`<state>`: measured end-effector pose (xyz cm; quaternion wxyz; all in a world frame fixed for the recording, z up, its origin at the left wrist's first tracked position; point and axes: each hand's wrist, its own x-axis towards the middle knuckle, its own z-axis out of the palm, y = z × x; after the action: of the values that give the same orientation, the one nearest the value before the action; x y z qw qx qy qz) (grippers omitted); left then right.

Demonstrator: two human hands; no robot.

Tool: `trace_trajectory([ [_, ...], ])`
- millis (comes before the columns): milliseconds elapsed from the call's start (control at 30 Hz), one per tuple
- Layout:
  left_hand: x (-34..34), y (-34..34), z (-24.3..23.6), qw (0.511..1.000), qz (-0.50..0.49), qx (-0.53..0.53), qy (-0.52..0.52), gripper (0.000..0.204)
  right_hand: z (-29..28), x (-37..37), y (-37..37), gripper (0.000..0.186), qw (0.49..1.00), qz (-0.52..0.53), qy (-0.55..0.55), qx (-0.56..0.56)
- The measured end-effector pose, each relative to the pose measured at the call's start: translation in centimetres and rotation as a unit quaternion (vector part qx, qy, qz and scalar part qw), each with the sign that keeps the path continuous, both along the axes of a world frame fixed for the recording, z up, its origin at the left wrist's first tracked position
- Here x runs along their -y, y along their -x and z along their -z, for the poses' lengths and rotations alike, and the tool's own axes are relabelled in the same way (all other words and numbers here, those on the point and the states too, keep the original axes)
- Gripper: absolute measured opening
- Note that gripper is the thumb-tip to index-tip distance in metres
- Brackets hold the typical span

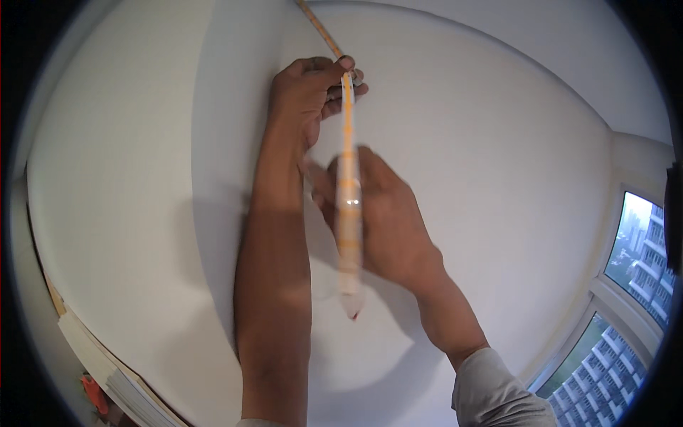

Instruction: The recorder is installing an LED strip into a ceiling cove.

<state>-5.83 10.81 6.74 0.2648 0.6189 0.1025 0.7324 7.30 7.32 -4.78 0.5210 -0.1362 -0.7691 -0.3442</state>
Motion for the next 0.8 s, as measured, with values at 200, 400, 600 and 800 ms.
trace_trajectory([
  [200, 2.8, -0.5, 0.2, 0.999, -0.007, -0.014, 0.041, 0.034, 2.3, -0.1, -3.7, 0.020, 0.991, -0.056, 0.119, -0.028],
  [400, 2.0, -0.2, -0.6, 0.998, -0.027, -0.037, 0.031, 0.024, -1.7, -3.6, -5.5, 0.017, 0.971, -0.117, 0.193, -0.083],
  [600, 1.3, 0.1, -1.2, 0.994, -0.078, -0.042, 0.057, 0.023, -9.0, -2.4, -4.1, 0.044, 0.840, -0.315, 0.410, -0.162],
  [800, 0.6, 0.5, -1.3, 0.989, -0.112, -0.069, 0.073, 0.026, -10.4, -3.3, -3.6, 0.051, 0.854, -0.280, 0.426, -0.107],
])
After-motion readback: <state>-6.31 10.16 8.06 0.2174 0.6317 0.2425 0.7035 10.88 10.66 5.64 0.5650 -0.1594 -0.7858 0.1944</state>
